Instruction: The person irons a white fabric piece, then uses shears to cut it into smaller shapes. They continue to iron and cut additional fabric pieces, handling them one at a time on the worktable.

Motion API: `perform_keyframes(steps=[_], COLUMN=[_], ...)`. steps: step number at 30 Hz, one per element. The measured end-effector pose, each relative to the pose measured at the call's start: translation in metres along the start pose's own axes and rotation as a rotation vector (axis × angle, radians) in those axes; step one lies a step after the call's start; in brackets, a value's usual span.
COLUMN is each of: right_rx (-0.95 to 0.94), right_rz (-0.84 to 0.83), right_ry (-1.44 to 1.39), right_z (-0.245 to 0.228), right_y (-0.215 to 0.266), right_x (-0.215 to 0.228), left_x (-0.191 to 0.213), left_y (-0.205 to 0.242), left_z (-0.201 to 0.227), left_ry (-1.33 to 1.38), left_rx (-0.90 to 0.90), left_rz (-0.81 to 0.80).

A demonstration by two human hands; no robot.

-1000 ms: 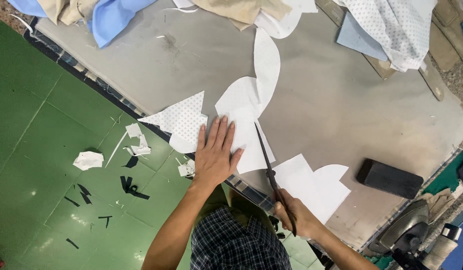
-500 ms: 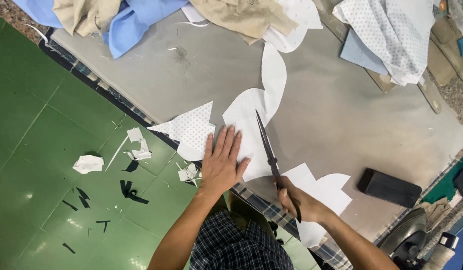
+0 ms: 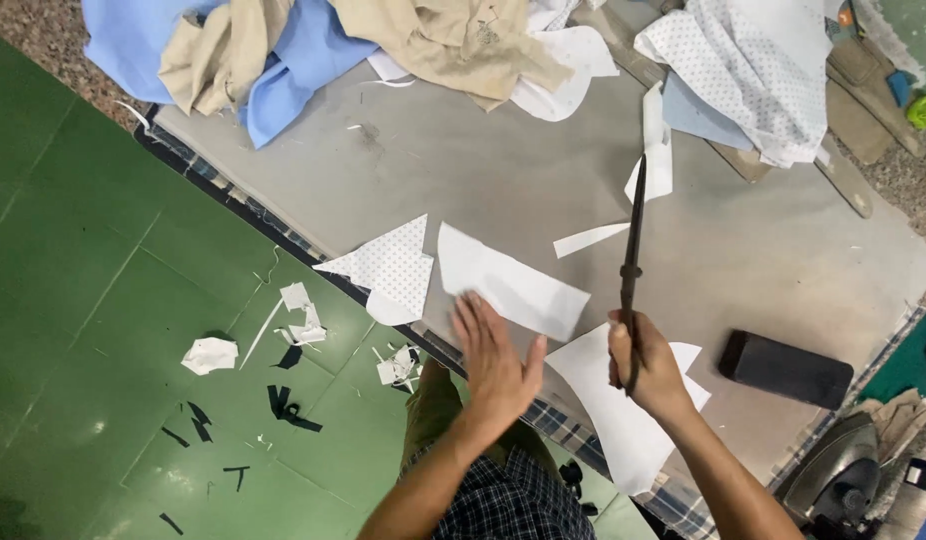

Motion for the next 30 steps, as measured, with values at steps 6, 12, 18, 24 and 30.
perform_keyframes(steps=[6,12,18,24,30], right_rx=[-0.034,-0.153,0.149,0.13,0.106], right_rz=[-0.434,-0.942,-0.784,-0.496,-0.494], right_ry=[0.059,-0.23,-0.404,-0.505,-0.4], right_z=[0.09,0.104,0.044,0.005,0.008], right_y=[0.077,0.152,0.118,0.099,0.103], right_x=[-0.014,-0.1,-0.18,-0.212,-0.201], left_x=[0.006,0.076,0.052,0.05,0.052], left_y=[0.029,-0.012,-0.007,-0.007,-0.008], left_z=[0.01,-0.011,-0.049,-0.058,-0.057], left_ry=[-0.029,-0.424,-0.519,-0.502,-0.484], left_rx=[-0.171,-0.712,-0.724,-0.728,-0.717], left_rz=[-0.02,0.117,0.073,0.067,0.068])
Point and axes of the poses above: each hand's wrist, its own y-axis away from the middle knuckle, its own x-axis out of the back of the hand, z = x × y, the point moved 7 cm from there along -y, towards the middle knuckle, and after that the axes turned 12 degrees about y, right-handed, at the moved point
